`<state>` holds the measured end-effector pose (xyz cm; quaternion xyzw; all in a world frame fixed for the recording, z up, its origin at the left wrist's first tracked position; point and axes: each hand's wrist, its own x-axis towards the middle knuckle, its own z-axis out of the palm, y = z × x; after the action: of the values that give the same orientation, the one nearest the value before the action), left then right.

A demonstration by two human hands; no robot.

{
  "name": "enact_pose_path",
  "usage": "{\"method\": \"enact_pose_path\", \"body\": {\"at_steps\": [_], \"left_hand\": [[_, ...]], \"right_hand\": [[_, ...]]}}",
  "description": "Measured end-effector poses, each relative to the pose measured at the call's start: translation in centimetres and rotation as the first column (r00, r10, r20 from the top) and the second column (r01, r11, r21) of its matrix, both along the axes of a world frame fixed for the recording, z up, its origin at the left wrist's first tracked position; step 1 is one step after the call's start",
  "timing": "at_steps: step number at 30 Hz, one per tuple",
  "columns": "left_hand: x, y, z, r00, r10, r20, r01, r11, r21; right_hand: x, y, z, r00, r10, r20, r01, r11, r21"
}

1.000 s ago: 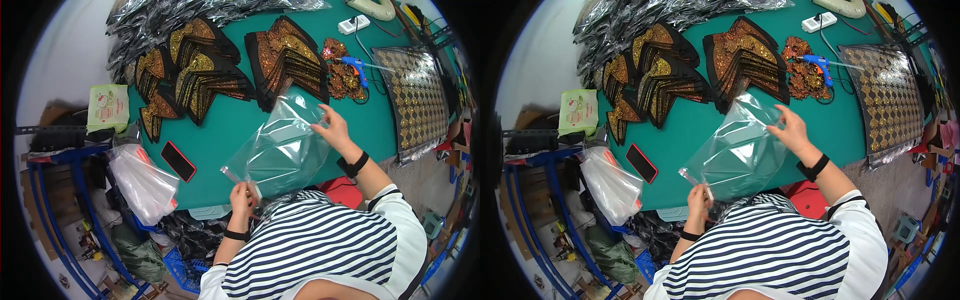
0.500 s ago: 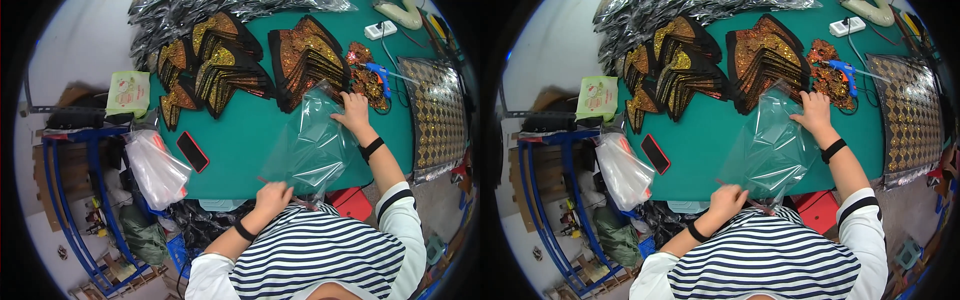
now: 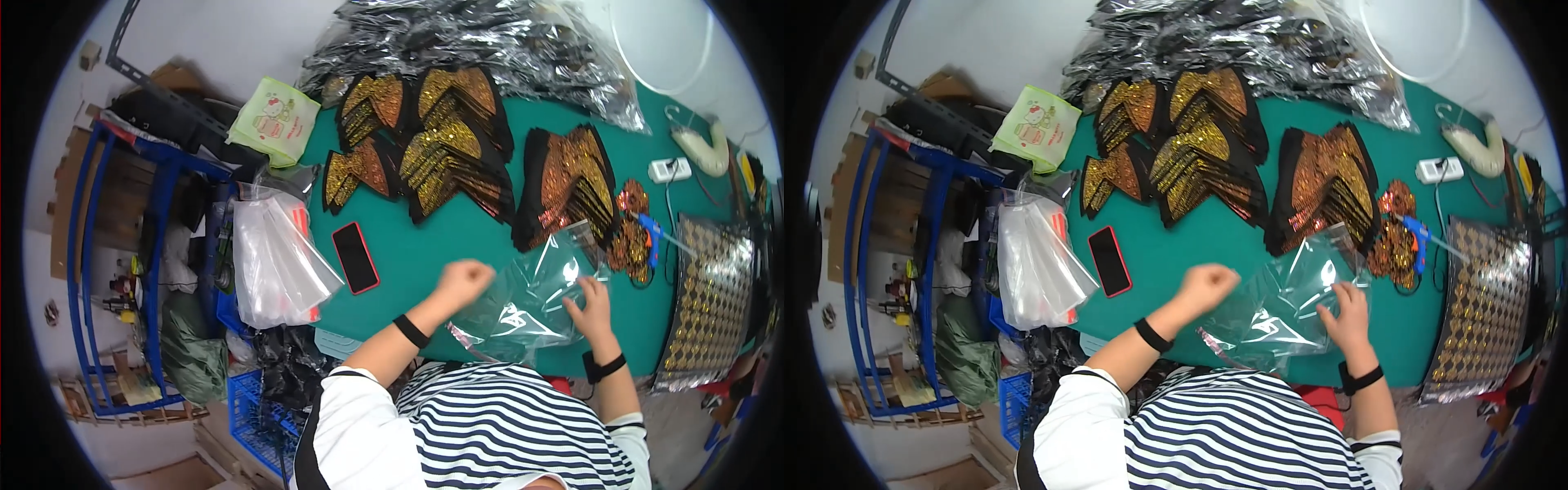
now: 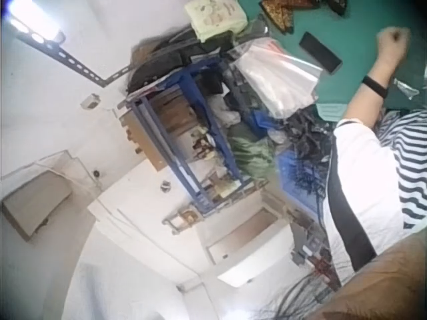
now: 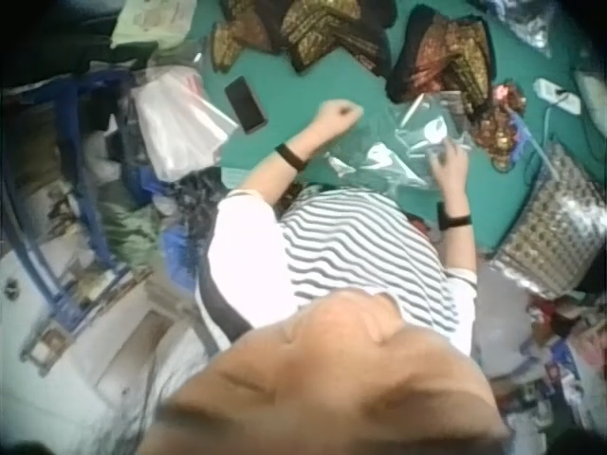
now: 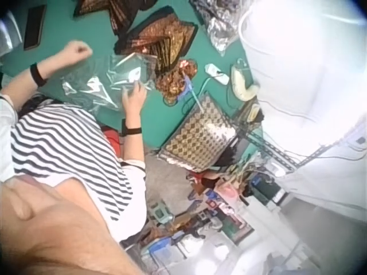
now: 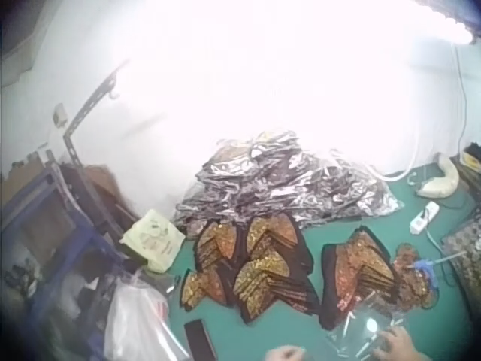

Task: Packing decorative shoe uppers into plastic bags for storage or transport in a workshop setting.

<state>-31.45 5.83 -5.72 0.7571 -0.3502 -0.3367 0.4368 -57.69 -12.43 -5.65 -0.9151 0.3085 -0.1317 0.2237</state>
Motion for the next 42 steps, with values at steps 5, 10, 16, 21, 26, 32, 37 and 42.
{"method": "enact_pose_path", "body": {"at_steps": [5, 10, 16, 21, 26, 32, 37, 42], "left_hand": [[16.7, 2.9, -2.0, 0.335, 0.79, -0.514, -0.929, 0.367, -0.042], [25.8, 1.3, -3.0, -0.056, 0.732, -0.679, -0.94, 0.19, 0.283], [30.7, -2.2, -4.5, -0.2, 0.57, -0.797, -0.943, 0.108, 0.314], [30.8, -3.1, -2.0, -0.207, 0.633, -0.746, -0.893, 0.189, 0.408], [29.5, -3.2, 1.8, -0.101, 0.583, -0.806, -0.889, 0.311, 0.336], [28.8, -4.9, 6.1, -0.212, 0.609, -0.765, -0.86, 0.256, 0.442], [29.5, -4.7, 1.6, -0.143, 0.547, -0.825, -0.945, 0.173, 0.279], [33.4, -4.8, -3.7, -0.206, 0.505, -0.838, -0.965, 0.039, 0.261]], "right_hand": [[-0.1, -0.1, -0.4, 0.997, -0.078, 0.017, 0.076, 0.995, 0.063], [0.9, -0.7, 0.3, 0.992, -0.12, -0.025, 0.122, 0.988, 0.094], [1.6, -1.6, -0.1, 0.982, -0.179, -0.064, 0.188, 0.965, 0.184], [2.2, -2.3, -0.6, 0.974, -0.219, -0.063, 0.228, 0.948, 0.221], [1.6, -2.9, -1.6, 0.967, -0.255, -0.023, 0.249, 0.916, 0.314], [1.9, -3.3, -1.6, 0.96, -0.28, -0.024, 0.266, 0.878, 0.398], [1.9, -3.6, -1.4, 0.969, -0.245, -0.02, 0.234, 0.895, 0.38], [1.7, -3.6, -1.0, 0.975, -0.222, -0.015, 0.213, 0.916, 0.339]]}}
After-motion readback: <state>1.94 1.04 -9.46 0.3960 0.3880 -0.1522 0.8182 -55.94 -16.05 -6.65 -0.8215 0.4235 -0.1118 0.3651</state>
